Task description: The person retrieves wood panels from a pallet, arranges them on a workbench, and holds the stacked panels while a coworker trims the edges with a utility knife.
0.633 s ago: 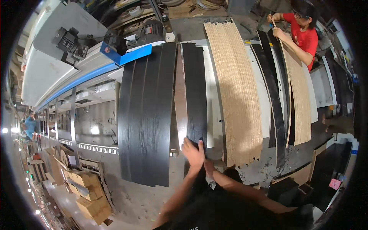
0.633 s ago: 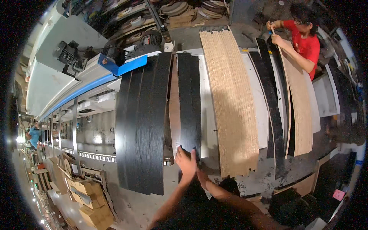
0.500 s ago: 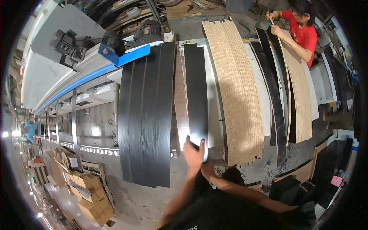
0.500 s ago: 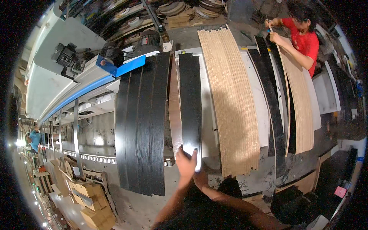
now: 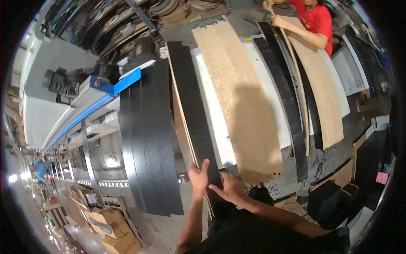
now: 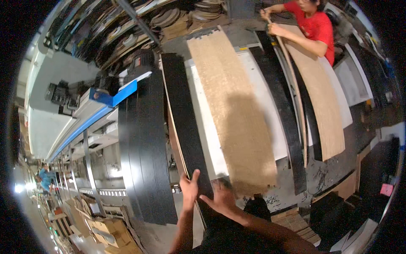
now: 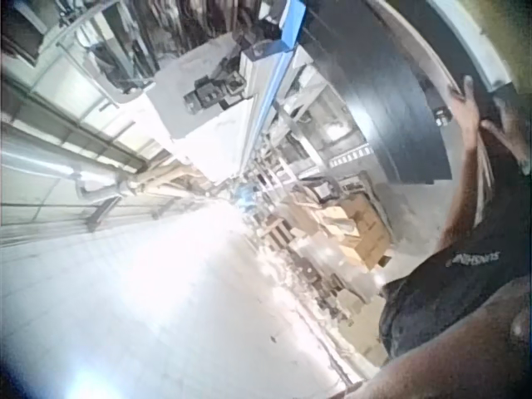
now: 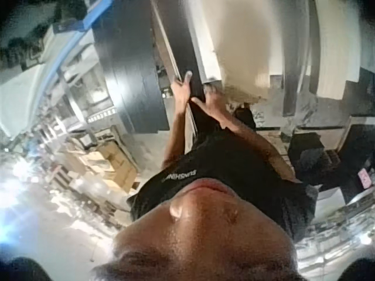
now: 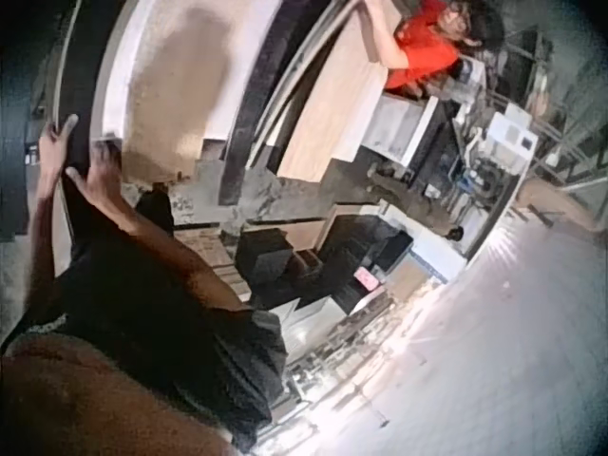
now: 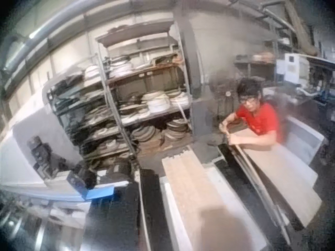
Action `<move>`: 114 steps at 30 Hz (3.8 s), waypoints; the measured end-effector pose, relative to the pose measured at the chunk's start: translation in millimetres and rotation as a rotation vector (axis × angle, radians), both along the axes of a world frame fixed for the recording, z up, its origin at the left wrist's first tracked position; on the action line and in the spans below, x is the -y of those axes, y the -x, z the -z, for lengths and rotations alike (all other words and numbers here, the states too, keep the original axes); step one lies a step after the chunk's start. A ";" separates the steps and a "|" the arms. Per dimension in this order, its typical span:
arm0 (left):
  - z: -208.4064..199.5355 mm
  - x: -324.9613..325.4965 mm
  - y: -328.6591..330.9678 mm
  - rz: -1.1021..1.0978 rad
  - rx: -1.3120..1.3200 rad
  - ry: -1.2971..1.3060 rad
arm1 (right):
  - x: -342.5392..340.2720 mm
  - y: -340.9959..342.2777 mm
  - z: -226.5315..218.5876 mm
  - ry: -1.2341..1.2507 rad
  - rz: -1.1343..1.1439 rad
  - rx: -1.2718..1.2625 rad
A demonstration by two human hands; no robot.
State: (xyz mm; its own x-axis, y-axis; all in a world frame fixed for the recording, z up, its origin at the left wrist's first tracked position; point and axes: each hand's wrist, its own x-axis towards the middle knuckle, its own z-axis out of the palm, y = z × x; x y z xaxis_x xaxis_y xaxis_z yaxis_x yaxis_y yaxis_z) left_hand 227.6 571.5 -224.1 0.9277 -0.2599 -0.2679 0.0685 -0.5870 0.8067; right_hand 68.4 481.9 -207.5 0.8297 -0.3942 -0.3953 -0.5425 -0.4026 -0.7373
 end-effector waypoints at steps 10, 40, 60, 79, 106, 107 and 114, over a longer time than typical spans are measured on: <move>25.5 147.0 -21.0 0.103 0.267 -0.234 | 230.1 14.2 13.5 0.577 0.513 -0.052; 17.2 -90.8 -69.7 0.124 0.568 -0.718 | 404.5 138.1 62.7 0.705 0.620 -0.286; 37.3 113.6 -62.8 0.179 0.378 -0.029 | 321.0 117.5 84.0 0.754 0.694 -0.283; -9.9 34.2 -25.7 0.281 0.429 -0.061 | 333.2 127.3 49.6 0.709 0.754 -0.215; -115.7 179.3 146.6 0.790 -0.767 0.571 | 174.5 280.6 -73.6 0.355 0.388 0.264; -125.7 184.0 161.5 0.655 -0.915 0.640 | 171.4 280.9 -60.5 0.412 0.408 0.278; -138.6 169.7 224.1 0.343 -0.798 0.819 | 186.4 314.5 16.9 0.707 0.237 0.298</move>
